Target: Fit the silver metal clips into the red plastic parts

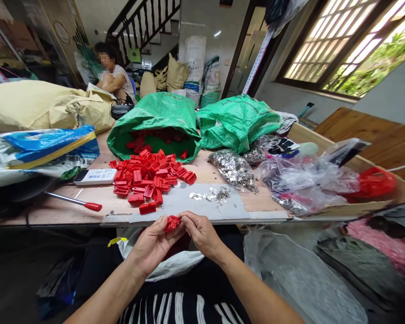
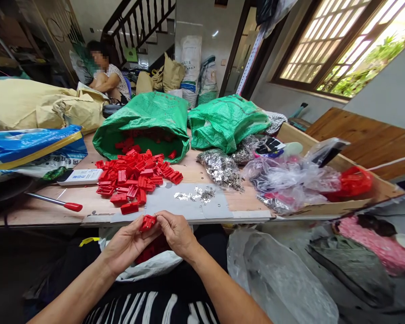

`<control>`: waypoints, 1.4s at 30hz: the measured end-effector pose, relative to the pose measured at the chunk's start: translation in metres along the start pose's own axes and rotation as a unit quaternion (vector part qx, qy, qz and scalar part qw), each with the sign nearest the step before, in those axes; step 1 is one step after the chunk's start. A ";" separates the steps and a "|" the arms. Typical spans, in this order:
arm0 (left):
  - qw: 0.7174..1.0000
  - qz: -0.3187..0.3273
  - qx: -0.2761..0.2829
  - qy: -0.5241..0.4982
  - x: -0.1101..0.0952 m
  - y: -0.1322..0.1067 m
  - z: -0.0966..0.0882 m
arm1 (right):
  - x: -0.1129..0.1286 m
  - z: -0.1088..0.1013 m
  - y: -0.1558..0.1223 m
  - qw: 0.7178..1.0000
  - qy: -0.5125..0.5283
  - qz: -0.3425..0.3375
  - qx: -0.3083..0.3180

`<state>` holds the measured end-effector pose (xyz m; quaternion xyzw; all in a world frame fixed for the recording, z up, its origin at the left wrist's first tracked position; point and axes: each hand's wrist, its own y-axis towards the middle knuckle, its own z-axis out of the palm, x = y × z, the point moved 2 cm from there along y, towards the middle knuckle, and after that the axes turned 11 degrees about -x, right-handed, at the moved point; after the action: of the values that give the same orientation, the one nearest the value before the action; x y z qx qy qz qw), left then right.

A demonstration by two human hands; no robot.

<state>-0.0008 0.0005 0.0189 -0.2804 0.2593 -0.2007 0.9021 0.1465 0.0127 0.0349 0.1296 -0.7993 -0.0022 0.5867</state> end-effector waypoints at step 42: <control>0.358 0.650 -0.148 0.653 -0.069 0.049 -0.055 | -0.060 -0.084 0.049 0.861 -0.485 0.023 -0.154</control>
<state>-0.0760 0.0505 -0.0252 0.0661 0.8943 0.3699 0.2429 0.2323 0.0855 0.0123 0.0021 -0.9750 -0.1743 0.1377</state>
